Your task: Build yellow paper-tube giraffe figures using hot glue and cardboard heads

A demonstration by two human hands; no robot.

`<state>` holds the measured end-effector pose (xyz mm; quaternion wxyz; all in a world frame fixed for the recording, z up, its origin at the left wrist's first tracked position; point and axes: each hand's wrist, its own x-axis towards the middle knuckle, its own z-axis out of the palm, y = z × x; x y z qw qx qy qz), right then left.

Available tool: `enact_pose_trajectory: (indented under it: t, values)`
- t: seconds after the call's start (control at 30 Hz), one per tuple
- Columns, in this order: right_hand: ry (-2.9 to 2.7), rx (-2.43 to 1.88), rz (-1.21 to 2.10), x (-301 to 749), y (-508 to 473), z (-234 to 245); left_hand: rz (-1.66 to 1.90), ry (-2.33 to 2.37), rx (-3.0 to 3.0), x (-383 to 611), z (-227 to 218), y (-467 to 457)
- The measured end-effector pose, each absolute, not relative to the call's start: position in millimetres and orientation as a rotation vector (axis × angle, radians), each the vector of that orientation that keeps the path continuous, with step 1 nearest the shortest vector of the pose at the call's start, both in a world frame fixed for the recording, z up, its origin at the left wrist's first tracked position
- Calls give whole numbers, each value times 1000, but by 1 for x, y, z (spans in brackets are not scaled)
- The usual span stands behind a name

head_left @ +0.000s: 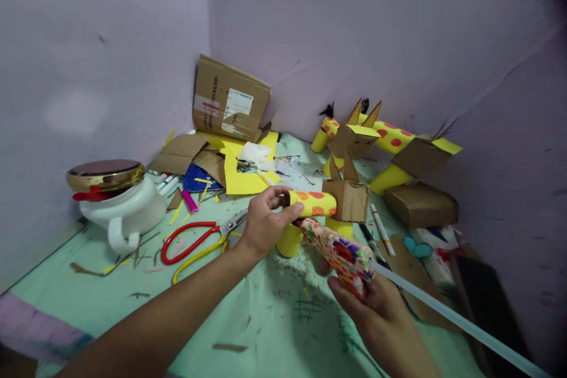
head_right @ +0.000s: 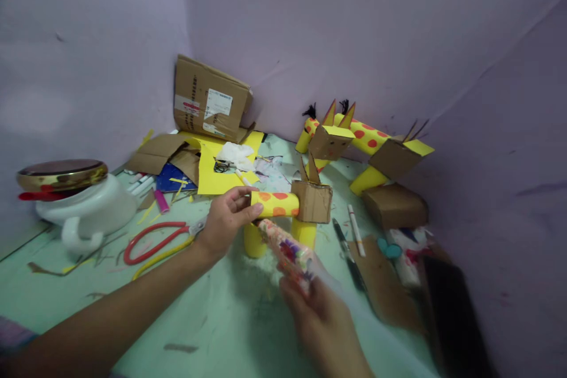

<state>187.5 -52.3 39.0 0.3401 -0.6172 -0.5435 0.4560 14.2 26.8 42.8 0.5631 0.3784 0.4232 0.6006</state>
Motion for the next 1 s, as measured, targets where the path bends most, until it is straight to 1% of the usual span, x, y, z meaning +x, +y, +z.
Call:
enact_pose_trajectory:
  t: [0.27,0.53,0.73,1.0]
  values:
    - [-1423,-1558,1190,171,-49,55,1417,1064,935,14,46,24]
    - [-1461,-1614,1169,181,-49,45,1408,1010,844,14,44,26]
    - [-1482,-1568,1156,174,-52,55,1418,1023,811,15,49,24]
    - [-1428,-1635,1148,171,-56,57,1418,1038,774,16,57,22]
